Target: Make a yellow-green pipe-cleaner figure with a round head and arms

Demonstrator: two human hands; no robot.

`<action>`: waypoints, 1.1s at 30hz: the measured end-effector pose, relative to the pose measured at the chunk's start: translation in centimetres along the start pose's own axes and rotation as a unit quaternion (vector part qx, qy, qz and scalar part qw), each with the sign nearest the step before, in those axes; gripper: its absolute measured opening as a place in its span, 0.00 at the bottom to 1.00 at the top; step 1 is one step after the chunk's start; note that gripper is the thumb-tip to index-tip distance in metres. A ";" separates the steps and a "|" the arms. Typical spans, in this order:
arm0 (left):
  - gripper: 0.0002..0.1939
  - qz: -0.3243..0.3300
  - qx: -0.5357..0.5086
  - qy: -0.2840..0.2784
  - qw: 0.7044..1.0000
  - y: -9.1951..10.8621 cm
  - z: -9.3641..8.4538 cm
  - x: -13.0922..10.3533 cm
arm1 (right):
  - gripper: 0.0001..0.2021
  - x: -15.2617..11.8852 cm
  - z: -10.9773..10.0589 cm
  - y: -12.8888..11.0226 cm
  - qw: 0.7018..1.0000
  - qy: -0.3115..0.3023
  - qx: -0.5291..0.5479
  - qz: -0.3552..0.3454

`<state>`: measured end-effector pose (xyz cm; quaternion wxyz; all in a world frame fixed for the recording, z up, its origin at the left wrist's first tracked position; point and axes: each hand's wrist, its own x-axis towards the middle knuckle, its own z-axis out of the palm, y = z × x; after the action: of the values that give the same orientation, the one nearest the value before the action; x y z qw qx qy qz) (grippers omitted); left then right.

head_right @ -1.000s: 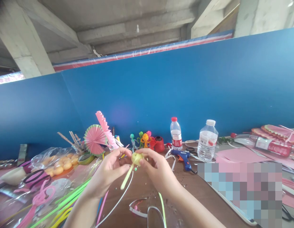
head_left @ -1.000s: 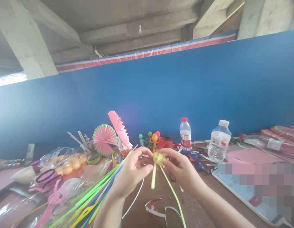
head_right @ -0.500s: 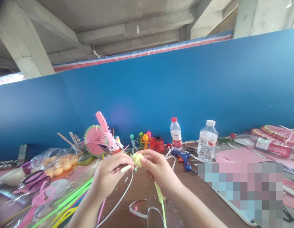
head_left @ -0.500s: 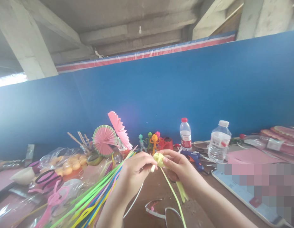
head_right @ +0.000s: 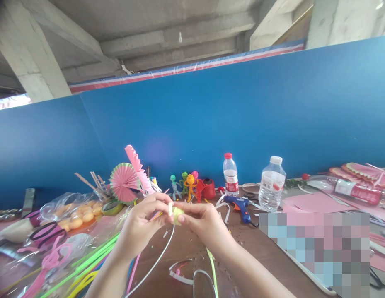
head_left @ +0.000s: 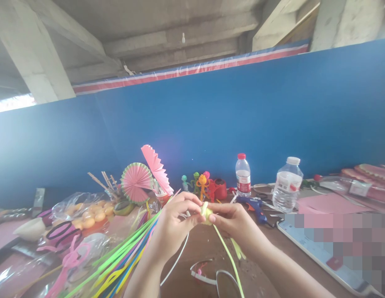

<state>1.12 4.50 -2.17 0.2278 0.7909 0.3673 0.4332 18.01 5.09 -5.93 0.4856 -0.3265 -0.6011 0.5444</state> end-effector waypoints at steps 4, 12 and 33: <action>0.04 -0.014 -0.031 0.001 0.999 -0.4 0.0 0.0 | 0.13 -0.1 0.2 -0.4 1.000 -0.013 0.010 -0.026; 0.04 -0.066 -0.086 0.008 0.994 -0.3 0.6 0.2 | 0.14 -0.3 0.4 -1.1 0.999 0.002 -0.020 -0.035; 0.08 -0.211 -0.359 0.077 0.906 -1.1 2.3 0.5 | 0.20 -1.0 0.8 1.3 0.920 0.153 -0.279 -0.228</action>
<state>2.81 5.44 -3.86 0.5536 0.5237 0.3616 0.5372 17.35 4.17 -7.36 0.5720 -0.3823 -0.7049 0.1725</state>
